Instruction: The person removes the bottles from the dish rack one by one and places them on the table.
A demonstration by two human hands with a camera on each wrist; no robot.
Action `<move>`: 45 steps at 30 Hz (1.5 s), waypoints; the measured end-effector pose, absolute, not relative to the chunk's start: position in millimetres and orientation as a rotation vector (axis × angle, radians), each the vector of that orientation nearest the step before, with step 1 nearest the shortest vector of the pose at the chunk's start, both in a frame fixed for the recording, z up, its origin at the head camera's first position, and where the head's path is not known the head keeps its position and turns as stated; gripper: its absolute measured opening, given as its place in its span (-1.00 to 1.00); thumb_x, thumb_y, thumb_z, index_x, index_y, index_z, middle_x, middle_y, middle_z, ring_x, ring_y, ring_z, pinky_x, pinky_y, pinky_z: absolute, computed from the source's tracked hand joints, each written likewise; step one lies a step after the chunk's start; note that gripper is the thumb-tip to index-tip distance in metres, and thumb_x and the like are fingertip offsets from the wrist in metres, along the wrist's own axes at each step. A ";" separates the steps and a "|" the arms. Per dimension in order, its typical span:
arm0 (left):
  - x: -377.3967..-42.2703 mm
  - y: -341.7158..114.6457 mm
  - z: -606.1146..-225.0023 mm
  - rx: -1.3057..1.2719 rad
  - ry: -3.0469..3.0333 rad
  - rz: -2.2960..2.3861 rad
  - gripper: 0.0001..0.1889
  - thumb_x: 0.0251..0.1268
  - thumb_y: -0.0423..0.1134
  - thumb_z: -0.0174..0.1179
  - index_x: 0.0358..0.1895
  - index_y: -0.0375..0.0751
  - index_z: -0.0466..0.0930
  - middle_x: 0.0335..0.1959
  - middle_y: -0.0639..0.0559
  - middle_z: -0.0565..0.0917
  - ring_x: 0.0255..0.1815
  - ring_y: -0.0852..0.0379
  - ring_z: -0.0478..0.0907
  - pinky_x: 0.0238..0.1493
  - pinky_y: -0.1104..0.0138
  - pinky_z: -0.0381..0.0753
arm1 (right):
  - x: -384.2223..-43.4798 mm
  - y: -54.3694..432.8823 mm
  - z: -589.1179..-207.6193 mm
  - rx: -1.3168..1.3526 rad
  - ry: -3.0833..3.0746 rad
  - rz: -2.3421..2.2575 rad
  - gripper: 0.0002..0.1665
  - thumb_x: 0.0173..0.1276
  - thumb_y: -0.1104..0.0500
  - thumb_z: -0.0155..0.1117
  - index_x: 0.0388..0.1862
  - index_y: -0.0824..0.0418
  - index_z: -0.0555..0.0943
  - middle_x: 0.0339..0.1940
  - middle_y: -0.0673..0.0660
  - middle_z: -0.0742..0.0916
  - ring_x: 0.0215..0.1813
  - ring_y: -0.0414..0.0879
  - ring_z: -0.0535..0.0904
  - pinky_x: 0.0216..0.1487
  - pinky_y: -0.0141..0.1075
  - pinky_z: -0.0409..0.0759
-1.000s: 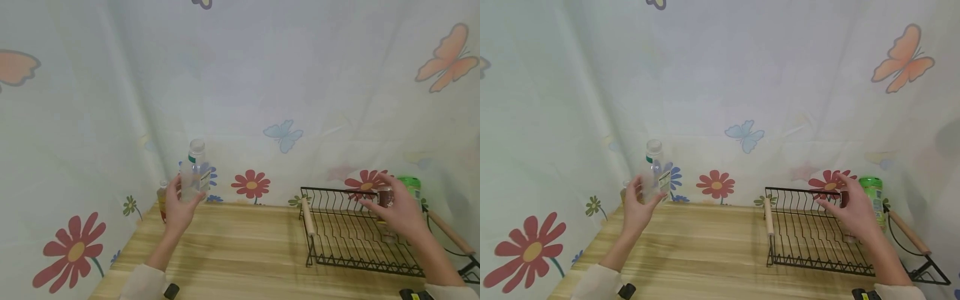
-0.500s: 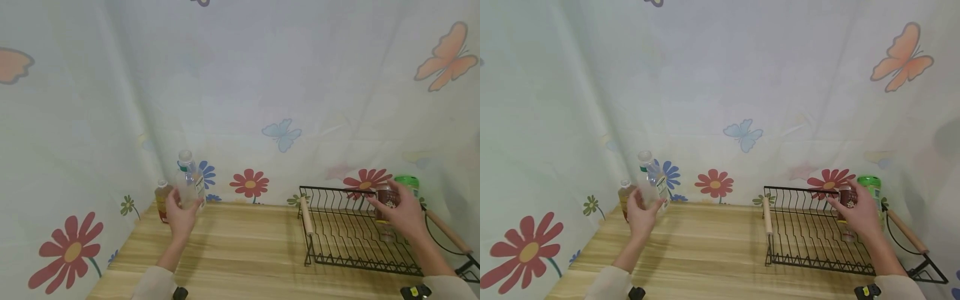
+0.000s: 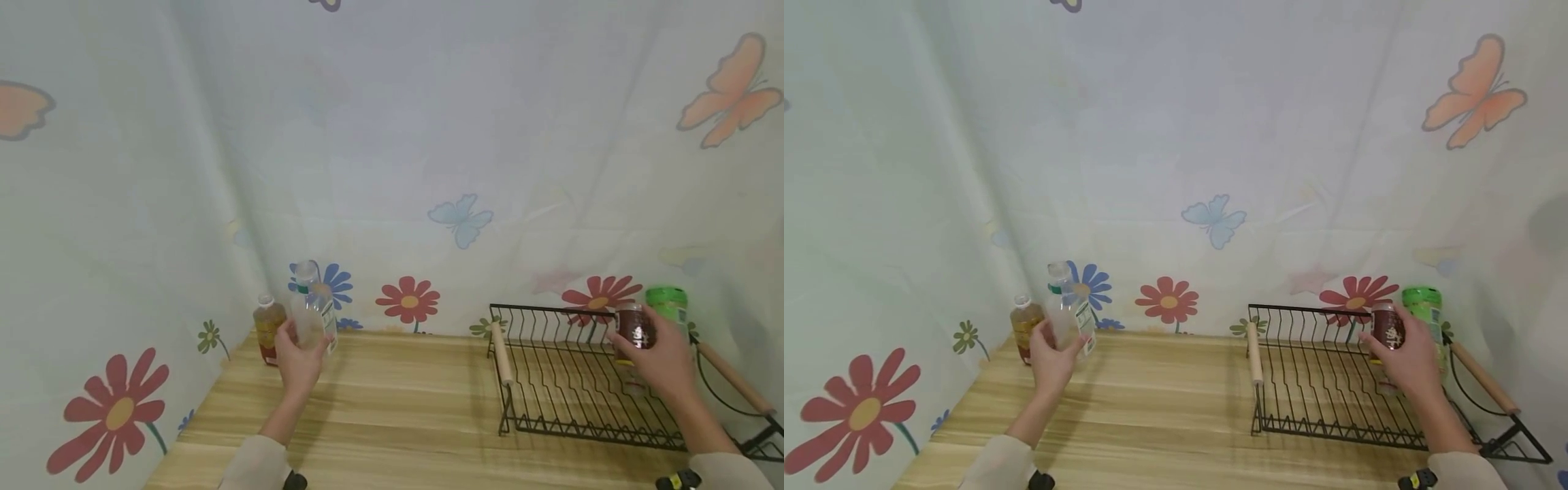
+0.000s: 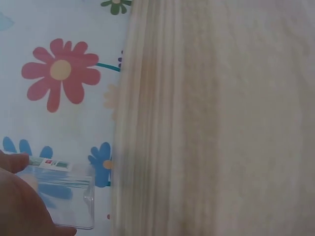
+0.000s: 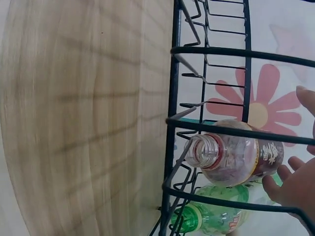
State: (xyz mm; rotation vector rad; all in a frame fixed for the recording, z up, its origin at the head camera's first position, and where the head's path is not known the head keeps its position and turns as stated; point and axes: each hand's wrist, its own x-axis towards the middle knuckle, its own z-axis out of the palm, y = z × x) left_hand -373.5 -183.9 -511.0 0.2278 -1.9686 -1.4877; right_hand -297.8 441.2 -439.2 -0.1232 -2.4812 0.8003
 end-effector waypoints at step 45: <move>-373.4 -187.0 -520.6 0.323 -2.186 -1.521 -0.09 0.21 -0.18 0.58 0.48 -0.27 0.15 0.38 -0.35 0.30 0.44 -0.35 0.34 0.50 -0.22 0.31 | -297.6 443.7 -451.6 -0.133 -2.693 0.860 0.09 0.55 -0.02 0.36 0.64 0.53 -0.05 0.40 0.77 0.32 0.25 0.71 0.41 0.02 0.49 0.53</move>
